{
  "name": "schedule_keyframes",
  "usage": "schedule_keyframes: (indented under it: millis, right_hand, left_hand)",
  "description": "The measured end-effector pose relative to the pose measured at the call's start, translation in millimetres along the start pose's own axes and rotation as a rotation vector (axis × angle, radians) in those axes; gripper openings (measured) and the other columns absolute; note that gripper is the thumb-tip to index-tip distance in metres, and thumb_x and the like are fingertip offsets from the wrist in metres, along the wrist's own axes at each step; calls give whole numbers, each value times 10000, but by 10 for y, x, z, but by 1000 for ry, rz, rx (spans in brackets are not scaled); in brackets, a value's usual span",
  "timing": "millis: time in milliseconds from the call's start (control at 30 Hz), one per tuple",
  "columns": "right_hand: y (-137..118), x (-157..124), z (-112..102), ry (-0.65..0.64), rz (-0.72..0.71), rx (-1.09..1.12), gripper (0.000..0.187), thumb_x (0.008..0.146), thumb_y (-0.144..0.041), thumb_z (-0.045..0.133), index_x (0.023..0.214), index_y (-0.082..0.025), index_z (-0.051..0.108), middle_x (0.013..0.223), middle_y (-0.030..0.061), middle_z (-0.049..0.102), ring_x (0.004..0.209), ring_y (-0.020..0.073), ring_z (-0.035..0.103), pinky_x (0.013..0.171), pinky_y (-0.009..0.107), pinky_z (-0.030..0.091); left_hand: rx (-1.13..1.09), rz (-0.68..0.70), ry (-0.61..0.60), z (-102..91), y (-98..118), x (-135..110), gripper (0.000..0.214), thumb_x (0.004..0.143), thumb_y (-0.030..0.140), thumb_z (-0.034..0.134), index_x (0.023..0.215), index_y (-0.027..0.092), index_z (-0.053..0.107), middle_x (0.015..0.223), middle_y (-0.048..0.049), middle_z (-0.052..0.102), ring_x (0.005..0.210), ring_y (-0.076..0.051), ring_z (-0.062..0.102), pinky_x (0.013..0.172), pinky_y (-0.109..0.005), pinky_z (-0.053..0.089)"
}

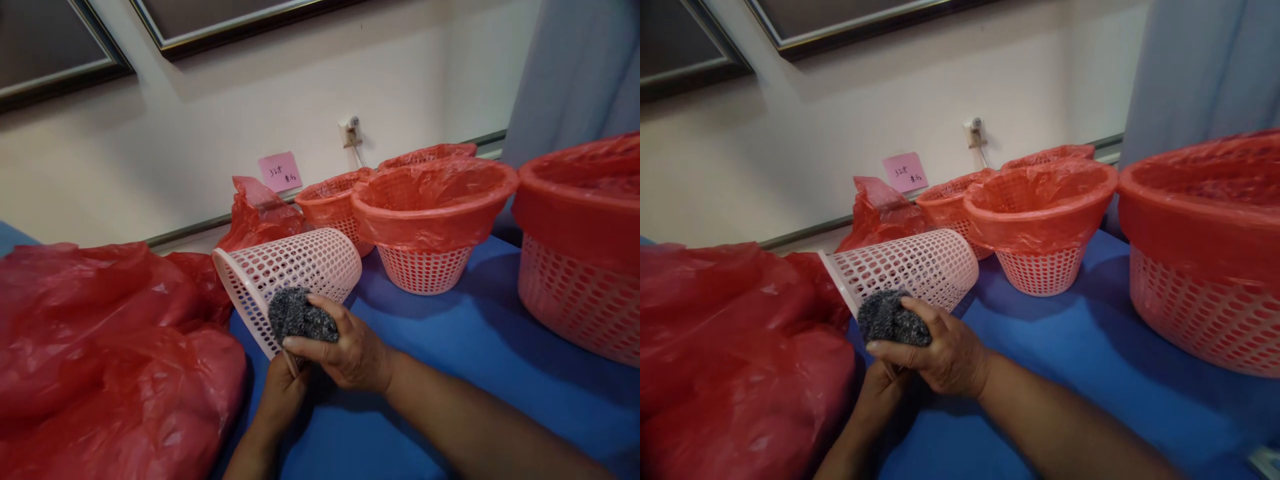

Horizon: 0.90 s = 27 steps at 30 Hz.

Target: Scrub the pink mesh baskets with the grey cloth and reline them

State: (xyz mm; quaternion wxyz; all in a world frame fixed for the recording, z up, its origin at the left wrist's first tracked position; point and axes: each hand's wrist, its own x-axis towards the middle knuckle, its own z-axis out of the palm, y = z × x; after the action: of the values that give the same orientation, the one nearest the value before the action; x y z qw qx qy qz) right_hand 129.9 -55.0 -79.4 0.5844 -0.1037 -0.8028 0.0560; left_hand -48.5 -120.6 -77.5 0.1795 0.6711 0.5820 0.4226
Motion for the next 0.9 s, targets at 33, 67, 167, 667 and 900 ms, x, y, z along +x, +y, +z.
schedule_keyframes:
  millis: [33,67,167,667,900]
  right_hand:
    - [54,-20,19,43,65,-27,674,850,-44,570,1438,-366,511,1578,68,284,1419,264,459,1120,424,516]
    - [119,-37,31,101,149,-52,735,846,-43,559,1496,-364,437,1565,80,324,1419,266,460,1128,443,506]
    - [353,-65,27,317,442,-136,868,827,-65,549,1601,-255,204,1519,155,421,1421,297,453,1162,540,448]
    - [222,-13,-32,235,427,-167,596,897,-318,662,1457,-351,462,1553,89,343,1452,337,386,1171,604,383]
    - [162,-21,58,128,381,-109,624,829,-402,780,1402,-331,543,1660,69,82,1519,375,263,1191,587,371]
  left_hand:
    - [-44,-13,-24,10,-14,-11,397,907,432,608,1151,160,762,1113,-115,788,1014,-313,748,935,-419,610]
    - [-84,-31,-42,16,-26,-22,426,918,443,606,1206,161,744,1194,-125,765,1094,-321,725,1005,-451,577]
    - [-128,-89,-34,16,-43,-52,483,931,483,620,1300,183,705,1344,-133,694,1285,-337,627,1149,-526,451]
    - [-234,-125,-27,34,-9,-83,547,900,541,668,1304,175,707,1354,-151,684,1302,-361,611,1161,-557,429]
    - [-209,-102,-23,73,-43,-106,506,894,513,674,1282,193,723,1338,-133,697,1285,-357,626,1152,-553,443]
